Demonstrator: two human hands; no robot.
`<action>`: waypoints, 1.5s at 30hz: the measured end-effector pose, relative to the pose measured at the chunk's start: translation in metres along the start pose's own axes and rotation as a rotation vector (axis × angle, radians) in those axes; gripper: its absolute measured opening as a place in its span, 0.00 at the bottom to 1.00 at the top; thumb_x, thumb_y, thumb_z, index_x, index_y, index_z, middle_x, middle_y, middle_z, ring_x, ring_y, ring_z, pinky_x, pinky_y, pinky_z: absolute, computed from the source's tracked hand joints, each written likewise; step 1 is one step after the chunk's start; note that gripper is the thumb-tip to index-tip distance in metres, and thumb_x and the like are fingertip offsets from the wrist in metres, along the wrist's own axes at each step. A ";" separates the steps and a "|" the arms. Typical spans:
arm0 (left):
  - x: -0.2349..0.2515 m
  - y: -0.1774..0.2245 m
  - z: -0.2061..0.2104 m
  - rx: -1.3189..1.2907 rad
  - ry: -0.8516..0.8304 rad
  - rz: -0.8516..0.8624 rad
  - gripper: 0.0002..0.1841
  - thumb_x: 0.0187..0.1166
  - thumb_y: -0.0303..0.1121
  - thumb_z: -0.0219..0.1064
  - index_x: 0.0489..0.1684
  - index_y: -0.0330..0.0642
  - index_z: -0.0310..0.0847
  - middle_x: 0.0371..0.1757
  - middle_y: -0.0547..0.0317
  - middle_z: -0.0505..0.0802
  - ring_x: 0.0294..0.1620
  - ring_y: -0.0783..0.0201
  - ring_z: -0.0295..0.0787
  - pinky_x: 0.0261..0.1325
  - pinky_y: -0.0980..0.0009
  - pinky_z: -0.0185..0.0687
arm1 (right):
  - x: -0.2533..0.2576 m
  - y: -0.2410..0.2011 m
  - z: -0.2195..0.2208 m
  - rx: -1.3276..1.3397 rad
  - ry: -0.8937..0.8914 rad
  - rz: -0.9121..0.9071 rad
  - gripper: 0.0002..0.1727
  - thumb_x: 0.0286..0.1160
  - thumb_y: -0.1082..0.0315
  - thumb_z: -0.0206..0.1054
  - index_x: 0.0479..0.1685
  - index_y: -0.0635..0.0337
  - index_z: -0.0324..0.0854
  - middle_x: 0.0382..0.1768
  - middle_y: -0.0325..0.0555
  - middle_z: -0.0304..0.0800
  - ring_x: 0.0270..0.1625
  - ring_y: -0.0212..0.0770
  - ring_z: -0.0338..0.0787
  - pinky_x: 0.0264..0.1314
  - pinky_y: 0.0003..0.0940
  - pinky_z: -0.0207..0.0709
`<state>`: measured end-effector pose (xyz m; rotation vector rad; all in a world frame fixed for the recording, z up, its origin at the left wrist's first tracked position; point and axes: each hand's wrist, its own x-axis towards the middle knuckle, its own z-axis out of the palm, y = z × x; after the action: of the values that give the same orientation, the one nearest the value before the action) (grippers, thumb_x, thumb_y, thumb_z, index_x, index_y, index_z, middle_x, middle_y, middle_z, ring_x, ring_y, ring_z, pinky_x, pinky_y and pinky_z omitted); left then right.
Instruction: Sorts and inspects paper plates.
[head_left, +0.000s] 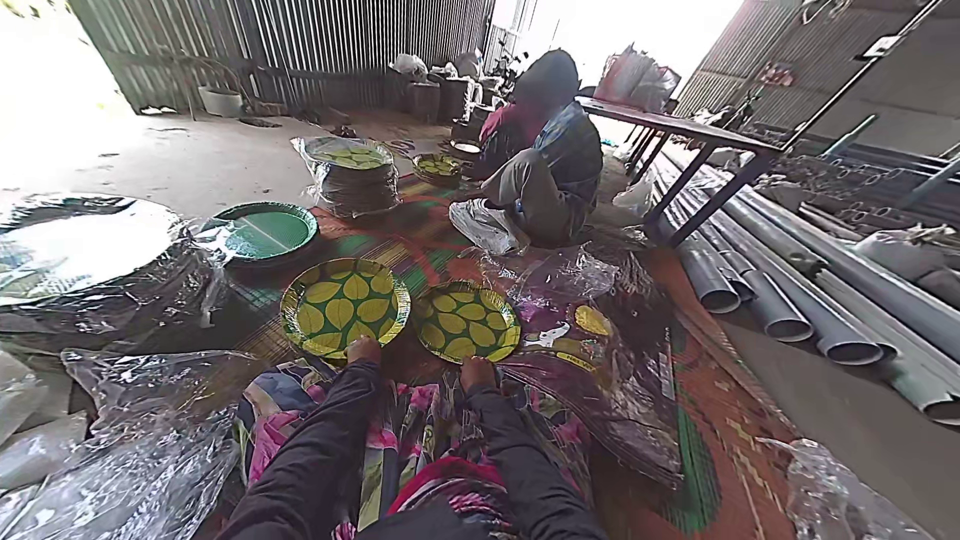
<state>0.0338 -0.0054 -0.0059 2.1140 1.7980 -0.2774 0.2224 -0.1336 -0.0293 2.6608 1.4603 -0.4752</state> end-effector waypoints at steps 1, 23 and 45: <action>0.002 0.000 -0.001 0.008 0.002 0.009 0.25 0.93 0.29 0.48 0.83 0.20 0.63 0.80 0.27 0.78 0.83 0.35 0.75 0.81 0.42 0.71 | 0.000 0.000 -0.001 0.001 -0.001 0.001 0.23 0.89 0.64 0.57 0.77 0.63 0.77 0.76 0.60 0.81 0.84 0.58 0.74 0.89 0.56 0.58; -0.043 -0.021 0.010 -0.281 1.335 1.003 0.11 0.79 0.25 0.66 0.51 0.42 0.93 0.57 0.47 0.97 0.67 0.44 0.92 0.77 0.41 0.73 | -0.023 -0.050 -0.054 0.078 1.033 -0.719 0.16 0.66 0.84 0.65 0.49 0.67 0.94 0.50 0.60 0.98 0.56 0.63 0.96 0.64 0.60 0.85; -0.010 -0.038 -0.008 -0.097 -0.040 0.131 0.18 0.88 0.38 0.63 0.60 0.32 0.88 0.70 0.31 0.88 0.76 0.31 0.81 0.75 0.30 0.72 | 0.005 0.006 0.013 0.026 0.142 -0.148 0.25 0.93 0.54 0.53 0.75 0.62 0.80 0.68 0.64 0.87 0.79 0.64 0.79 0.85 0.58 0.64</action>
<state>-0.0058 -0.0060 -0.0001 2.1311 1.6085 -0.1932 0.2267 -0.1357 -0.0439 2.6677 1.7112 -0.3225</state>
